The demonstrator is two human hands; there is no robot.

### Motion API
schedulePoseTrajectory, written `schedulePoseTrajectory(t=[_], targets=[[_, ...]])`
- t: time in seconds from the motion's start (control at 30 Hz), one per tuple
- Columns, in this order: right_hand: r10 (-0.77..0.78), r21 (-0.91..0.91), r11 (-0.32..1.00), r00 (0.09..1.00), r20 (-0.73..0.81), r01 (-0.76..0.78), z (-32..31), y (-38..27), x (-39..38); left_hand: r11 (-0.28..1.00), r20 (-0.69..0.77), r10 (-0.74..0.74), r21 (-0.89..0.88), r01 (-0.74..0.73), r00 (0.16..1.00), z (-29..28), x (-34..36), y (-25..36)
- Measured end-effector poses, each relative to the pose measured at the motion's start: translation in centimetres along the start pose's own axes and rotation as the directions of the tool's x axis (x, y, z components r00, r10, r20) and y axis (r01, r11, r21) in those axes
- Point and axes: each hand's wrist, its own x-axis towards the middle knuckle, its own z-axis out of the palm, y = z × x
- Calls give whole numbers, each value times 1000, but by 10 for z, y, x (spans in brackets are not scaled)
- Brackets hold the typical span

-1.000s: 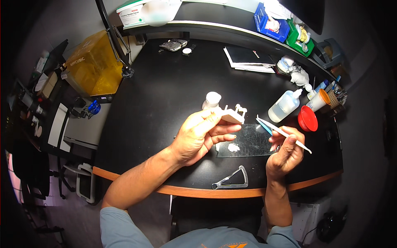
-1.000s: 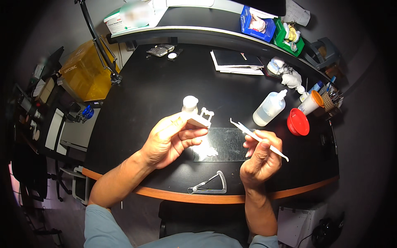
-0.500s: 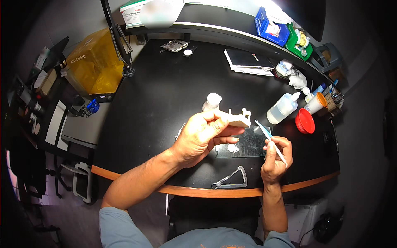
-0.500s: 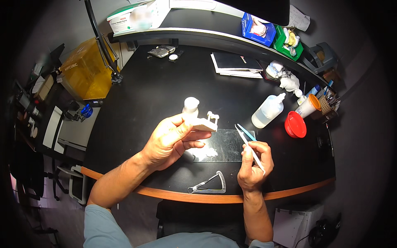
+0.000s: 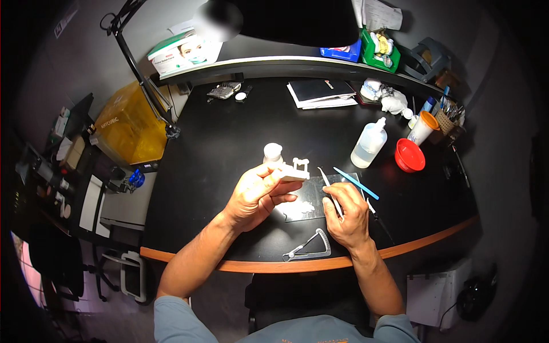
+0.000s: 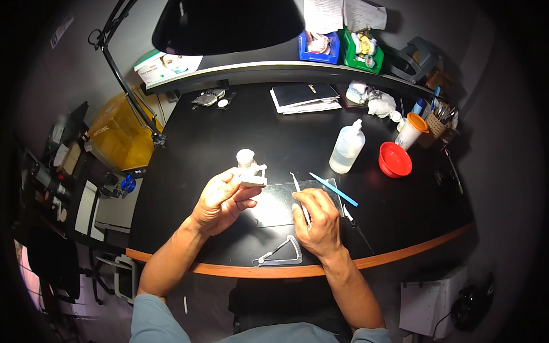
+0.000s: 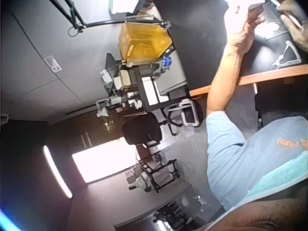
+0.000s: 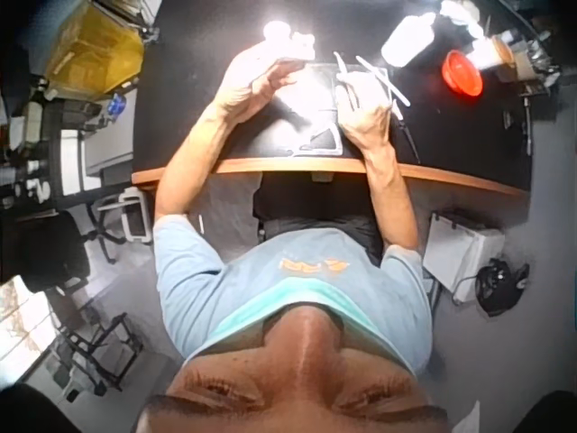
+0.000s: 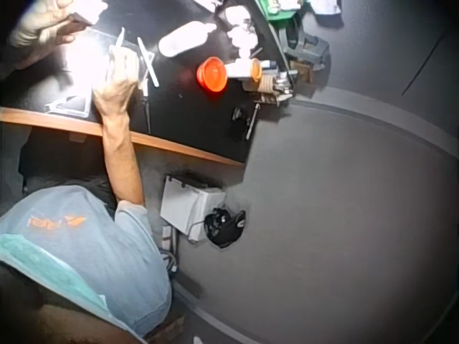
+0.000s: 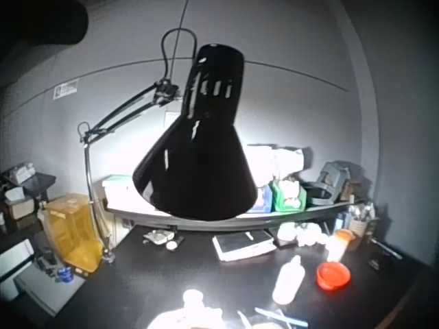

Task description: The person applies paste to a dental cast using a modeling tool, carries the piece to a furnace, places it inside, and presses buttons on the control panel before returning to the desk.

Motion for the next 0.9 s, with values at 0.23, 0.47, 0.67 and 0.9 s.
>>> schedulePoseTrajectory(t=[0.23,0.47,0.67,0.9], targets=[[54,-109,993,983,178,-35,-5,9,-5,974,4,87,207,-86,996,3,-7,13],[73,-194,981,972,224,-29,-10,2,-10,852,-257,431,432,-296,865,14,-79,-4],[143,-241,967,961,235,-85,-7,2,-15,713,-409,641,629,-308,649,48,-170,-30],[211,-363,923,957,198,-128,-8,-4,-32,629,-476,737,744,-226,481,99,-208,-49]])
